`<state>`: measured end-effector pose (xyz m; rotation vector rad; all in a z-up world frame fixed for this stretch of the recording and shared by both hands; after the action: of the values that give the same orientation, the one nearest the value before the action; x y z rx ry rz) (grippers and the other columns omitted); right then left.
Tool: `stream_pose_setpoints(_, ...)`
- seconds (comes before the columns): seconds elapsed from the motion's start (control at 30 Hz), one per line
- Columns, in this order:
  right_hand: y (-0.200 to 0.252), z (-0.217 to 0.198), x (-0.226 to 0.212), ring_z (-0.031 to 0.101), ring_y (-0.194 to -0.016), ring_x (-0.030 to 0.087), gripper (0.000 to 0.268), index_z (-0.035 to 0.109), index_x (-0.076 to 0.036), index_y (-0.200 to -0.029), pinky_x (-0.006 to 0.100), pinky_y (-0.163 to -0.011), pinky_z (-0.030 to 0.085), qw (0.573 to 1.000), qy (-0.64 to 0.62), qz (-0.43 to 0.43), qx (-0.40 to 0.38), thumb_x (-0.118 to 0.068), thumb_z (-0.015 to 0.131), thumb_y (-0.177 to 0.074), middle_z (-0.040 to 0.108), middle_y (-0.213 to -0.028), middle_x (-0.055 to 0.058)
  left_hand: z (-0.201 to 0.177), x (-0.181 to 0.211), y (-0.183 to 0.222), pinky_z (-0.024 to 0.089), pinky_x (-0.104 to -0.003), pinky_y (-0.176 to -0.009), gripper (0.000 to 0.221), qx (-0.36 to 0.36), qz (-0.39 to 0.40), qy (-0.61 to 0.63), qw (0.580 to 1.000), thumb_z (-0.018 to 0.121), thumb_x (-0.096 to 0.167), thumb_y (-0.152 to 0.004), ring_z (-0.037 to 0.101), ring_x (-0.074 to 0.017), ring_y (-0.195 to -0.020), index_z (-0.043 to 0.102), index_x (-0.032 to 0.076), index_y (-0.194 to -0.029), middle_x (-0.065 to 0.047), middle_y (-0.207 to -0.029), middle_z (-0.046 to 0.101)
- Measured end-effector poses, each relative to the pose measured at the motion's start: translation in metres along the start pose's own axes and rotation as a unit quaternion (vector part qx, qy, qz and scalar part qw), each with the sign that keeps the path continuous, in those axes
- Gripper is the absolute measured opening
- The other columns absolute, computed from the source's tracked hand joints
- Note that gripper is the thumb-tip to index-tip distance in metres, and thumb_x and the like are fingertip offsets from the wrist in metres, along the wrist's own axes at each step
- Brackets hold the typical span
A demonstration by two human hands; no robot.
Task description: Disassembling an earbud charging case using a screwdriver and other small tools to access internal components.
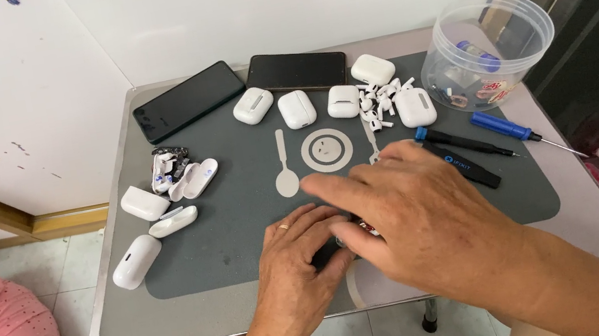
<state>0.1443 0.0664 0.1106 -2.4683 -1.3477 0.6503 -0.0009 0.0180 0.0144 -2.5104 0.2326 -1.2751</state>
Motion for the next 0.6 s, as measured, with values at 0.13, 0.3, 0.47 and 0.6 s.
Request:
stream_pose_setpoints(0.13, 0.0005, -0.0026, 0.0002, 0.06, -0.046, 0.019, 0.022, 0.069, -0.005, -0.105, 0.039, -0.081, 0.051, 0.999, -0.003, -0.019, 0.031, -0.004, 0.068, -0.084, 0.069, -0.06, 0.004, 0.0011, -0.0017, 0.0005, 0.042, -0.036, -0.102, 0.033, 0.016, 0.023, 0.003, 1.0, 0.081, 0.009, -0.072, 0.062, -0.0189, -0.123, 0.078, 0.012, -0.105, 0.0, -0.121, 0.075)
stream_pose_setpoints(0.3, 0.0009, -0.0023, 0.0028, 0.059, -0.041, 0.016, 0.031, 0.069, -0.005, -0.11, 0.041, -0.088, 0.05, 1.0, 0.002, -0.018, 0.006, -0.009, 0.074, -0.08, 0.071, -0.056, 0.001, -0.0015, 0.0029, -0.0014, 0.044, -0.033, -0.095, 0.022, 0.012, 0.021, -0.001, 1.0, 0.08, 0.01, -0.075, 0.067, -0.0156, -0.107, 0.08, 0.014, -0.097, 0.001, -0.111, 0.078)
stream_pose_setpoints(0.47, 0.0041, -0.0041, 0.0008, 0.062, -0.053, 0.016, 0.043, 0.072, -0.01, -0.118, 0.035, -0.083, 0.05, 0.998, -0.051, -0.015, -0.025, -0.001, 0.069, -0.076, 0.073, -0.063, 0.001, 0.0003, 0.0014, -0.0001, 0.045, -0.031, -0.093, 0.018, 0.038, 0.037, -0.002, 0.999, 0.079, 0.01, -0.075, 0.069, -0.0134, -0.102, 0.081, 0.012, -0.092, 0.002, -0.109, 0.08)
stream_pose_setpoints(0.6, 0.0073, -0.0053, 0.0011, 0.061, -0.052, 0.017, 0.026, 0.072, -0.005, -0.111, 0.038, -0.086, 0.05, 0.999, -0.03, -0.04, 0.012, -0.009, 0.07, -0.085, 0.072, -0.065, 0.003, 0.002, 0.0009, 0.0014, 0.047, -0.03, -0.09, 0.014, 0.059, 0.052, -0.023, 0.997, 0.078, 0.012, -0.077, 0.069, -0.0141, -0.098, 0.082, 0.013, -0.09, 0.003, -0.108, 0.079)
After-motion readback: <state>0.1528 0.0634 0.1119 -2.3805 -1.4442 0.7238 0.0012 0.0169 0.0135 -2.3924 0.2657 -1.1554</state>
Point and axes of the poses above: each hand's wrist, its own y-axis away from the middle knuckle, its own z-axis out of the palm, x = y × z, the point moved 2 cm from there along -y, towards the middle knuckle
